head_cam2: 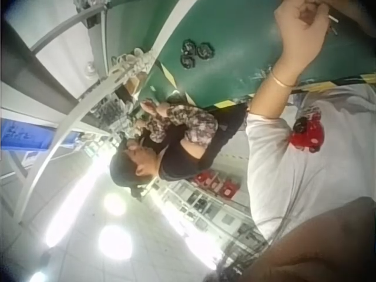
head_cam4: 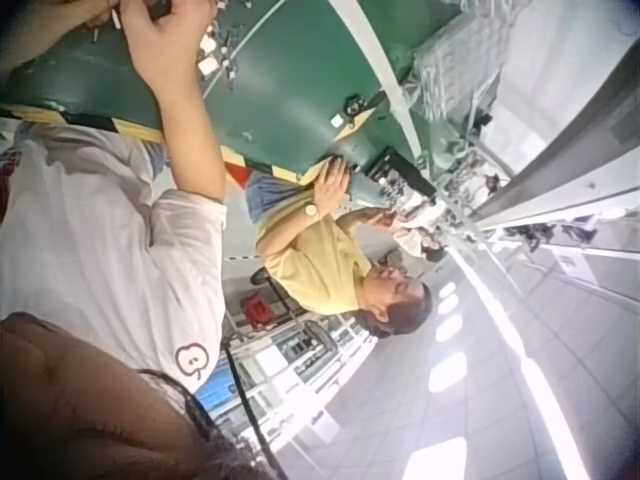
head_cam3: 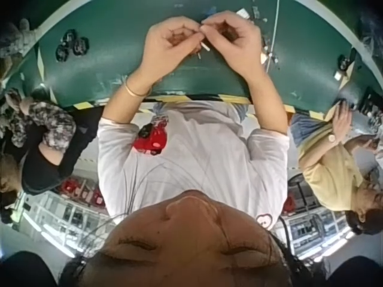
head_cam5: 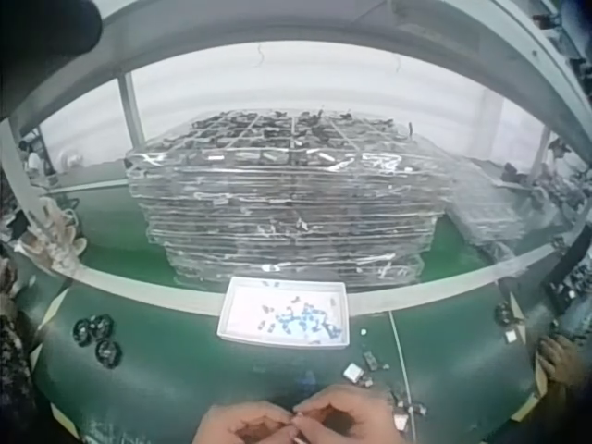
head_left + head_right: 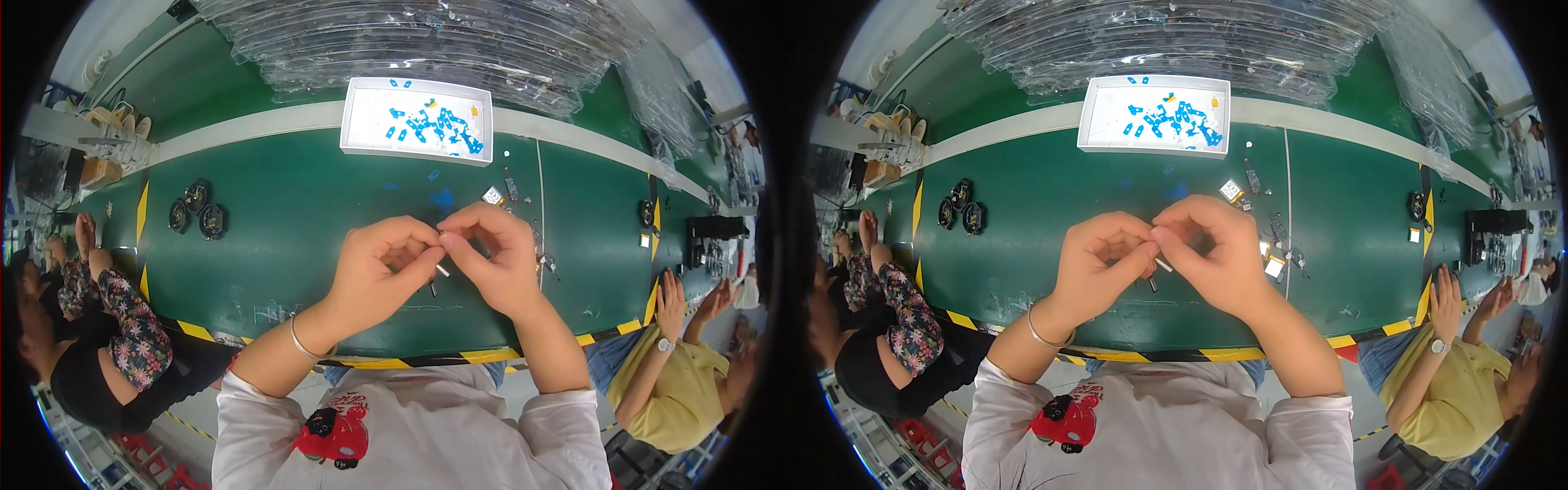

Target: The person assembles electronic components by hand, placing circuit boards and wires into a housing on an assembly line.

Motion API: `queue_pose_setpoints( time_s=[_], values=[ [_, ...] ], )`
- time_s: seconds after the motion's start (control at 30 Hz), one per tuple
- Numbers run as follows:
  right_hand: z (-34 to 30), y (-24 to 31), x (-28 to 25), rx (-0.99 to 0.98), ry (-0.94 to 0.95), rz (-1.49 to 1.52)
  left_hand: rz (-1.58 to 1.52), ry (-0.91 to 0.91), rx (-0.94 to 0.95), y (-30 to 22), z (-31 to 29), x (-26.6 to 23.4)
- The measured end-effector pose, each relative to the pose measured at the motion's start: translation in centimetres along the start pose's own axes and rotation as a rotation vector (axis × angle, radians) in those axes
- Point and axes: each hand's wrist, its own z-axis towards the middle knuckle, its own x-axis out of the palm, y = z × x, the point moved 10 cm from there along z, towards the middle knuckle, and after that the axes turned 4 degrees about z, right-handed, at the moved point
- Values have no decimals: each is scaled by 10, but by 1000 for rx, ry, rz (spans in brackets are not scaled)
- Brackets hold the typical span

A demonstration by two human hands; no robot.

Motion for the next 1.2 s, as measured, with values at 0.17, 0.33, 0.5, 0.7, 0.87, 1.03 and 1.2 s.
queue_pose_setpoints(
  time_s=[0.17,0.33,0.5,0.7,0.87,1.03,1.2],
  values=[
    [0,0,-9,-40,-74,-5,69,-20,-5,0,1,-2],
    [-4,40,-4,-361,-137,-310,86,-23,-6,3,1,-4],
    [-8,56,5,-578,-150,-544,181,-28,28,-2,3,-4],
    [27,63,-20,-534,-277,-591,149,-62,-1,1,4,-12],
    [64,61,-31,-459,-339,-910,-103,-106,-44,8,11,-24],
    [14,70,23,-546,-66,-716,-320,-122,-99,13,15,-32],
    [4,57,32,-434,-96,-611,-271,-34,-146,11,5,-32]
  ],
)
